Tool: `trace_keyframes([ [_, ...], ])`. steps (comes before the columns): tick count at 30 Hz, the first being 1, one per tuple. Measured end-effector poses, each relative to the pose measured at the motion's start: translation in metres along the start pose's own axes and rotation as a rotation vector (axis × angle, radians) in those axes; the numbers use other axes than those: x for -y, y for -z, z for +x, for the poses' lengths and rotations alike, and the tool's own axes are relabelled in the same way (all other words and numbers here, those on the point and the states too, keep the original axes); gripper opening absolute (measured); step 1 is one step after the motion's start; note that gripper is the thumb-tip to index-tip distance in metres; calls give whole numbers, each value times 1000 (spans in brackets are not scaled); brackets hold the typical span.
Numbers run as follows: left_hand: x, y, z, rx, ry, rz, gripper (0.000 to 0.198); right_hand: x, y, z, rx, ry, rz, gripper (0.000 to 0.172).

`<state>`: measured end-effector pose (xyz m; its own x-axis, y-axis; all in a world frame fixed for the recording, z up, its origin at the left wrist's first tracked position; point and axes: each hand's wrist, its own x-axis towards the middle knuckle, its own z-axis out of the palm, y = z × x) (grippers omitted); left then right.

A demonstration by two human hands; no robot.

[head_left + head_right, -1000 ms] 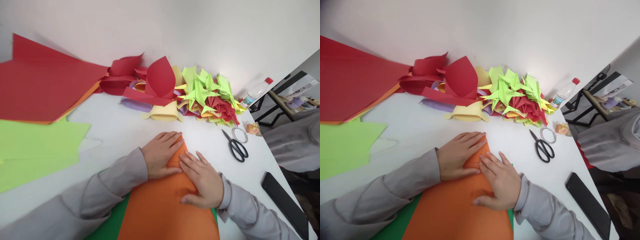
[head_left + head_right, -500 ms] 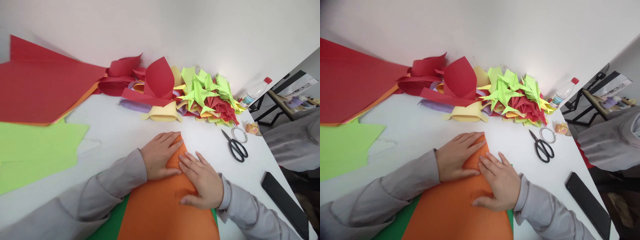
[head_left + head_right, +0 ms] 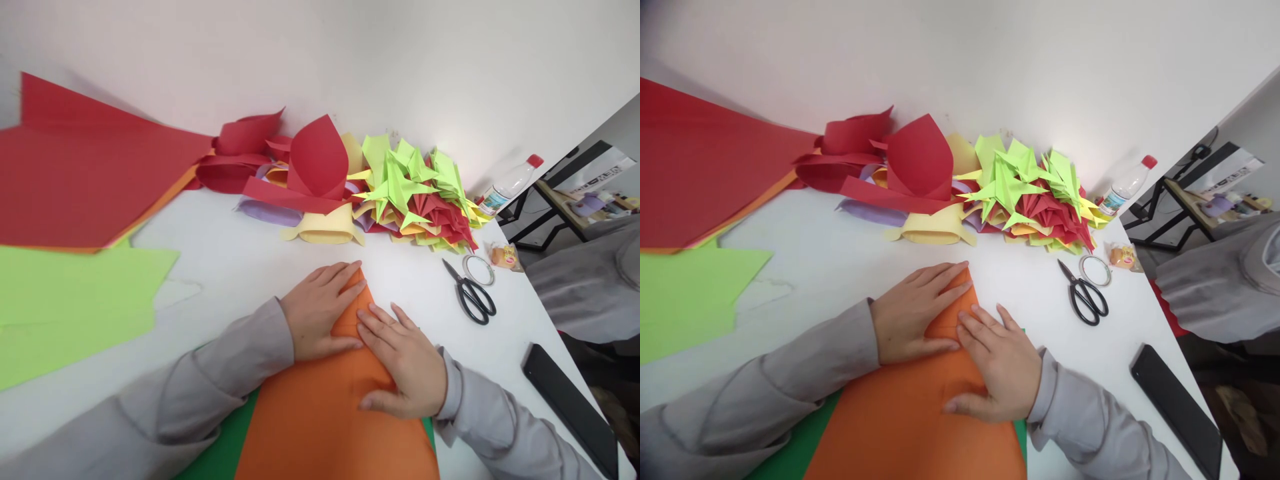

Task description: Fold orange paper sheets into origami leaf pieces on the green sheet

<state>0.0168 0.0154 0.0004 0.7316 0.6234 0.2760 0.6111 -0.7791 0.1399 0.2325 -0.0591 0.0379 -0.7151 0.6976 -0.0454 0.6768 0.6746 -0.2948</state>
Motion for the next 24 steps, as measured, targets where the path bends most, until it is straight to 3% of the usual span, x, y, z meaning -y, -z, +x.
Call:
trace_keyframes([
  [24, -1, -1, 0, -7, 4, -8, 84, -1, -3, 1, 5, 10, 2, 83],
])
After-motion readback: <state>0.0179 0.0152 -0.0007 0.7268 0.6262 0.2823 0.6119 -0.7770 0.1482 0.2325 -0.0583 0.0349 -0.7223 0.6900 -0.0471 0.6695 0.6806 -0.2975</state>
